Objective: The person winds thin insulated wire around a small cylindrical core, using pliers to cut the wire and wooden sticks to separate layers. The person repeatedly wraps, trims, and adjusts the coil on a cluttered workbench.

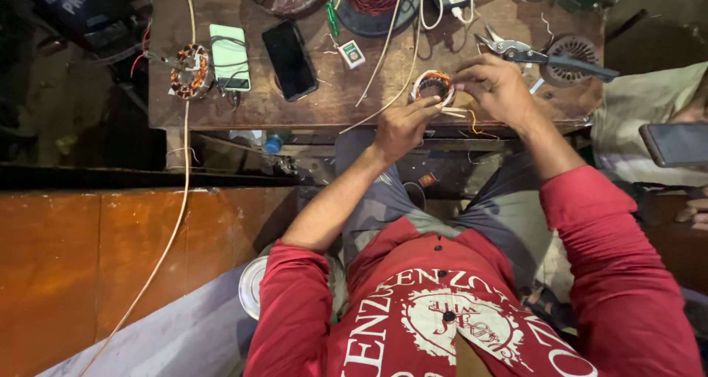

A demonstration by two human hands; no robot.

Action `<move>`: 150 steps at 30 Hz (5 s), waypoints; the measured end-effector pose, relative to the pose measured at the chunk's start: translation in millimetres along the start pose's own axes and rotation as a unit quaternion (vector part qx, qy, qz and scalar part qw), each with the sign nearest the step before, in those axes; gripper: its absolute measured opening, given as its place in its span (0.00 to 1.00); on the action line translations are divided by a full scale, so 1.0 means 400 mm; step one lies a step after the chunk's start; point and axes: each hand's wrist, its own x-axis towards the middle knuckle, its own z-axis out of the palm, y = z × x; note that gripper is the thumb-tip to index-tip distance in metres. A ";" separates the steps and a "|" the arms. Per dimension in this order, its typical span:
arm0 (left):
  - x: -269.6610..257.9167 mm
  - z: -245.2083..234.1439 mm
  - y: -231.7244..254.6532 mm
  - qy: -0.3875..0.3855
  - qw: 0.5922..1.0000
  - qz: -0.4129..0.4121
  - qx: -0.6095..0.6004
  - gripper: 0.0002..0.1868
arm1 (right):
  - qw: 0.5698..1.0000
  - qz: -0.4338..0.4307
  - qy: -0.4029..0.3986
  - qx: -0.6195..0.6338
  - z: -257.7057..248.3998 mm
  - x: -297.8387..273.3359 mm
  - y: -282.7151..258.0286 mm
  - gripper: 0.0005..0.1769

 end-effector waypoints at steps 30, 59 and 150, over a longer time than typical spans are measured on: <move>-0.011 0.020 -0.033 -0.002 0.994 -0.052 -0.094 0.10 | 0.996 0.061 0.052 -0.046 0.030 -0.037 -0.135 0.22; 0.001 -0.008 0.004 -0.020 0.981 -0.139 -0.132 0.14 | 0.878 0.320 0.041 0.353 0.085 -0.074 -0.005 0.10; -0.059 0.098 0.022 0.110 0.973 -0.145 -0.144 0.19 | 0.960 0.243 0.099 0.094 0.124 0.010 0.039 0.22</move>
